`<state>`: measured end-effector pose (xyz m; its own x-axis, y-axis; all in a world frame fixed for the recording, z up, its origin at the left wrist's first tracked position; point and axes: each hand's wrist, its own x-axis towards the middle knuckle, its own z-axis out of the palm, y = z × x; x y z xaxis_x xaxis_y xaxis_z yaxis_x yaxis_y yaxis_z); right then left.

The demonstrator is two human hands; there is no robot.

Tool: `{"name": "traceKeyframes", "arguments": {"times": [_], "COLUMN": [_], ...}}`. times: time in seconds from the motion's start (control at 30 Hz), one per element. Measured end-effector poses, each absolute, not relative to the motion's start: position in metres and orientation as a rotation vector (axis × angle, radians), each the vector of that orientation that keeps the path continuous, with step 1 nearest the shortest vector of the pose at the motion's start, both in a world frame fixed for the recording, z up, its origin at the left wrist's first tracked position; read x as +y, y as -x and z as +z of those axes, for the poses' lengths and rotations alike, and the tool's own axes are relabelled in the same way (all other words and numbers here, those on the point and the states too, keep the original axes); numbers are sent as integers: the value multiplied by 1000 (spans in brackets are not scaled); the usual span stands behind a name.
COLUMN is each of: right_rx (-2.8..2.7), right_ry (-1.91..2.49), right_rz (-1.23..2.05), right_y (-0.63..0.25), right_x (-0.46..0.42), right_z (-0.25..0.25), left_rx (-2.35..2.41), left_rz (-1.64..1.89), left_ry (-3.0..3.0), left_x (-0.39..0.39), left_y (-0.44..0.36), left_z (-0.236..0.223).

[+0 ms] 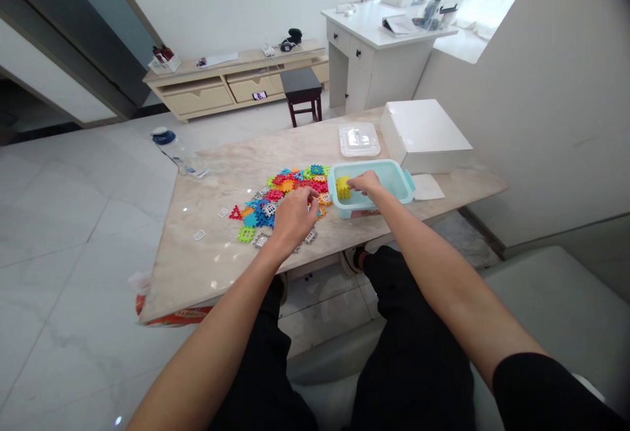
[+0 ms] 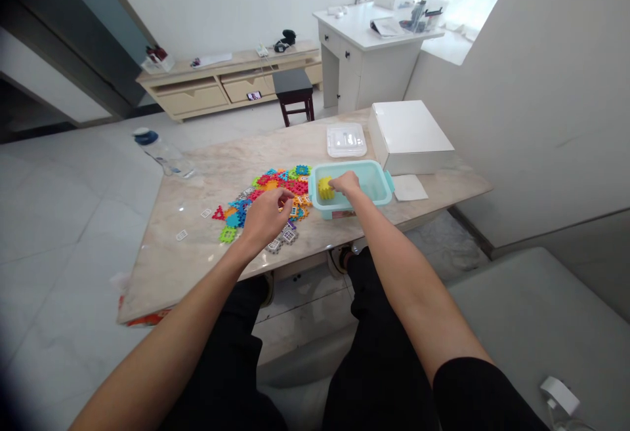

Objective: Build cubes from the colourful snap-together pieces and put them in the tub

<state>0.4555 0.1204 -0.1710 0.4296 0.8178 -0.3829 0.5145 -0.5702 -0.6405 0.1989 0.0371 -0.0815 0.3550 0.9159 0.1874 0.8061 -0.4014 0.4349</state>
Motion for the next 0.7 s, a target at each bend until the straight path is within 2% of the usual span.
{"name": "traceKeyframes", "arguments": {"times": [0.7], "right_rx": [-1197], "right_ry": [2280], "right_rz": [834], "right_y": [-453], "right_x": [113], "right_z": [-167], "left_rx": [1559], "left_rz": [568], "left_ry": [-2302], "left_x": [38], "left_y": [-194], "left_z": [-79]}}
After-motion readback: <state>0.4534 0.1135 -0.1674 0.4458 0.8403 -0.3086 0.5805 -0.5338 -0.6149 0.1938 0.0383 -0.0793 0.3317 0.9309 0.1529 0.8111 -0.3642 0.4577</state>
